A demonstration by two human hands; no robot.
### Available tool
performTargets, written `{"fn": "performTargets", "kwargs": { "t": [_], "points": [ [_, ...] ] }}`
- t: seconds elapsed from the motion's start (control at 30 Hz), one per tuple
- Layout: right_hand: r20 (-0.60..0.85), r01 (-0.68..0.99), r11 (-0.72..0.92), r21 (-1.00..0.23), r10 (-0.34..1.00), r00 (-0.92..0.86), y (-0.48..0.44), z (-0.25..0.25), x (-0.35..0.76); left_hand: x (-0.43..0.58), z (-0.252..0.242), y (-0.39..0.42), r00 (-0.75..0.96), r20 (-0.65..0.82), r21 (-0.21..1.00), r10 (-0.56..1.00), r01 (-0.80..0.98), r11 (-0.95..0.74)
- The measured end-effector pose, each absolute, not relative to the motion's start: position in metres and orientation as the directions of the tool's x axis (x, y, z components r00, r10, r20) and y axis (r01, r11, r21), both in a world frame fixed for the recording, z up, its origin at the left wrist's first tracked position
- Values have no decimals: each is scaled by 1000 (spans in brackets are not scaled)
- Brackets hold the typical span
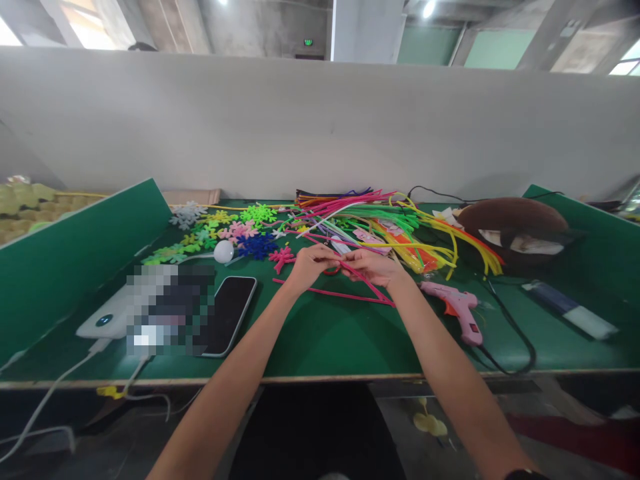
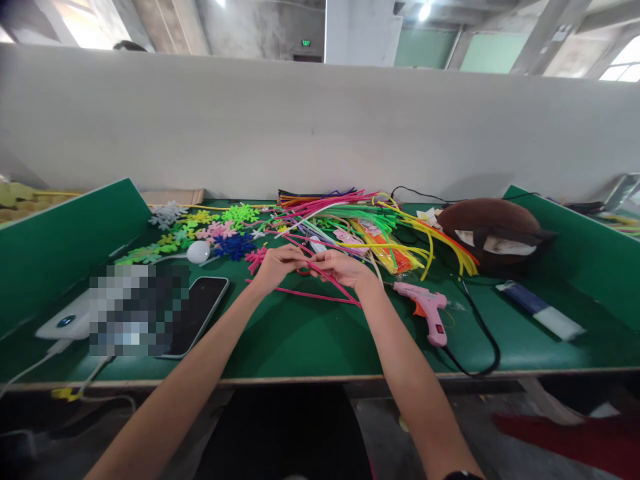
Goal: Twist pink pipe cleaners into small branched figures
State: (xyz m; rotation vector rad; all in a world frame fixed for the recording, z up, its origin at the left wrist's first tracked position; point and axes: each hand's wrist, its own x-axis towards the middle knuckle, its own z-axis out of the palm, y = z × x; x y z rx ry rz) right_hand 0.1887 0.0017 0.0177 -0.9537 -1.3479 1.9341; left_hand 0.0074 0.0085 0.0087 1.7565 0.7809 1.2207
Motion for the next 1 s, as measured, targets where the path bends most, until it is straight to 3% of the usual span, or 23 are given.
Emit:
{"fn": "performTargets", "kwargs": {
  "t": [0.2, 0.57, 0.7, 1.0],
  "points": [
    [-205, -184, -412, -893, 733, -648, 6, 10, 188, 6, 9, 9, 310, 470, 858, 826, 58, -510],
    [-236, -187, -431, -883, 752, -615, 4, 9, 184, 4, 6, 10, 309, 523, 803, 795, 134, -580],
    [-228, -143, -340, -929, 834, -502, 4, 10, 181, 4, 4, 9, 312, 554, 761, 772, 188, -621],
    [-18, -75, -46, -996, 940, -342, 1, 15, 172, 4, -4, 11, 291, 702, 570, 650, 316, -758]
  ]
}}
